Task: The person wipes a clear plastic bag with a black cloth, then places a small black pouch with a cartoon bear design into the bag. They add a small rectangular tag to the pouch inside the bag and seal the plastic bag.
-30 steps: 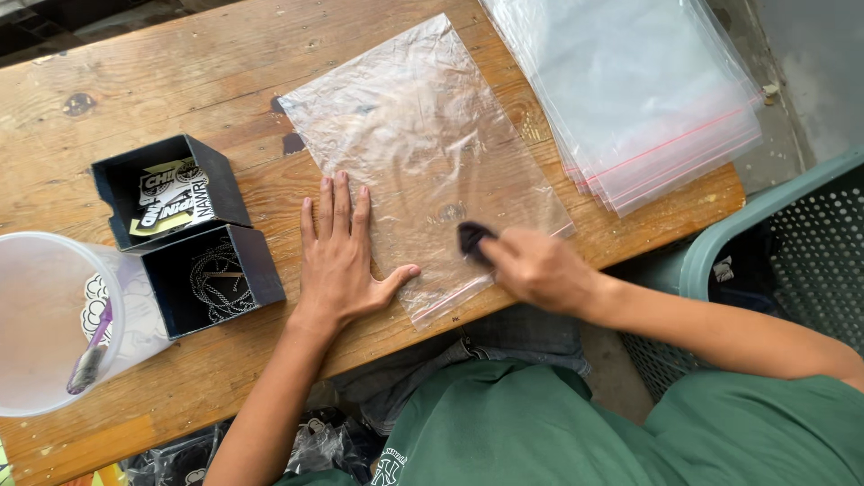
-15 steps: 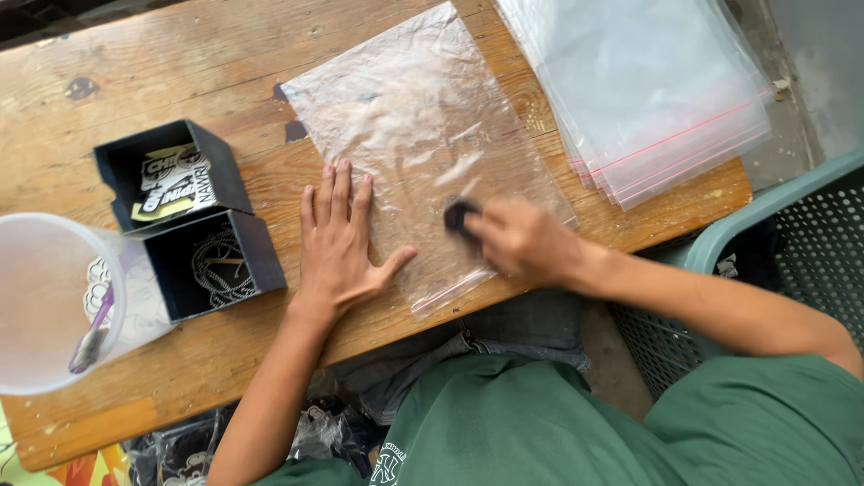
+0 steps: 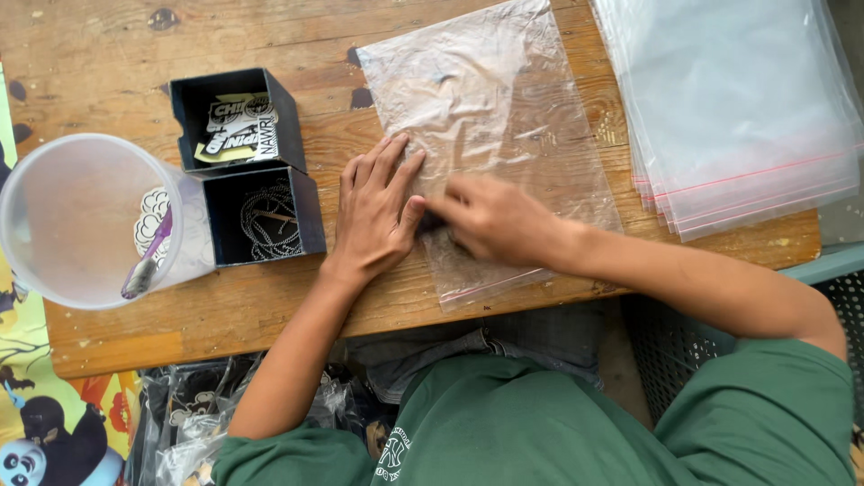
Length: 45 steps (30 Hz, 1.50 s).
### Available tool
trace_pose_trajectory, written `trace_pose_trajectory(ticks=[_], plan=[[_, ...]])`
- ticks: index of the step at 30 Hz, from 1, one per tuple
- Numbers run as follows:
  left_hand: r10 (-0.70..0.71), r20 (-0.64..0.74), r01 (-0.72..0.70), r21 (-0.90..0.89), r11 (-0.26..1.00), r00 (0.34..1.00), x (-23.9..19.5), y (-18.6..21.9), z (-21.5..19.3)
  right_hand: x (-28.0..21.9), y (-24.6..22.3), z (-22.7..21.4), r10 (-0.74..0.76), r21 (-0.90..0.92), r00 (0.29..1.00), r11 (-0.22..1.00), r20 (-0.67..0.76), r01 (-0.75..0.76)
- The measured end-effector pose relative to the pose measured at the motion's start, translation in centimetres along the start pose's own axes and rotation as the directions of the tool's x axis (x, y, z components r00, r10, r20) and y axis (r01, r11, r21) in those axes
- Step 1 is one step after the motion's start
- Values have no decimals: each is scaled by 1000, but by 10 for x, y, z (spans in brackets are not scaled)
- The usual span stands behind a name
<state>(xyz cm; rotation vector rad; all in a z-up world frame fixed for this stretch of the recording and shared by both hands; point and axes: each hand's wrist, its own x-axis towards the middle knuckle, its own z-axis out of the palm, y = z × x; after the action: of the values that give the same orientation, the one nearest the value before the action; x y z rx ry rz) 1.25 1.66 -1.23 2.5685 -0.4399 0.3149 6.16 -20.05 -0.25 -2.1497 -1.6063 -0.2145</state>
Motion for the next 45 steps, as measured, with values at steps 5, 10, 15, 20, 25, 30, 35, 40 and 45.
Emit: trace_pose_trajectory(ticks=[5, 10, 15, 20, 25, 30, 35, 40, 45], plan=[[-67, 24, 69, -92, 993, 997, 0, 0, -1, 3, -31, 24, -117, -123, 993, 986, -7, 115], [-87, 47, 91, -101, 991, 995, -2, 2, -3, -20, -58, -3, -264, 227, 949, 948, 172, 222], [-72, 20, 74, -343, 936, 997, -6, 6, -13, -1, -2, -17, -48, -3, 999, 999, -11, 48], [-38, 9, 39, -56, 998, 999, -11, 3, 2, 20, 39, 31, -176, 42, 981, 983, -81, 180], [1, 23, -2, 71, 998, 1000, -13, 1, 7, 86, 115, 59, -248, -124, 948, 966, -199, 227], [12, 12, -13, 96, 995, 1000, -15, 4, 1, 140, 141, 40, 95, -308, 993, 945, -67, -111], [53, -33, -50, 83, 995, 998, -13, 3, 3, 98, 84, 23, 46, 15, 995, 999, 85, -47], [105, -24, -105, 17, 994, 994, -10, 1, 1, 77, 145, 0, -107, -214, 986, 974, -124, 79], [38, 177, -65, 148, 987, 983, -7, 6, -1, 28, 233, -23, 268, -600, 945, 730, -188, -326]])
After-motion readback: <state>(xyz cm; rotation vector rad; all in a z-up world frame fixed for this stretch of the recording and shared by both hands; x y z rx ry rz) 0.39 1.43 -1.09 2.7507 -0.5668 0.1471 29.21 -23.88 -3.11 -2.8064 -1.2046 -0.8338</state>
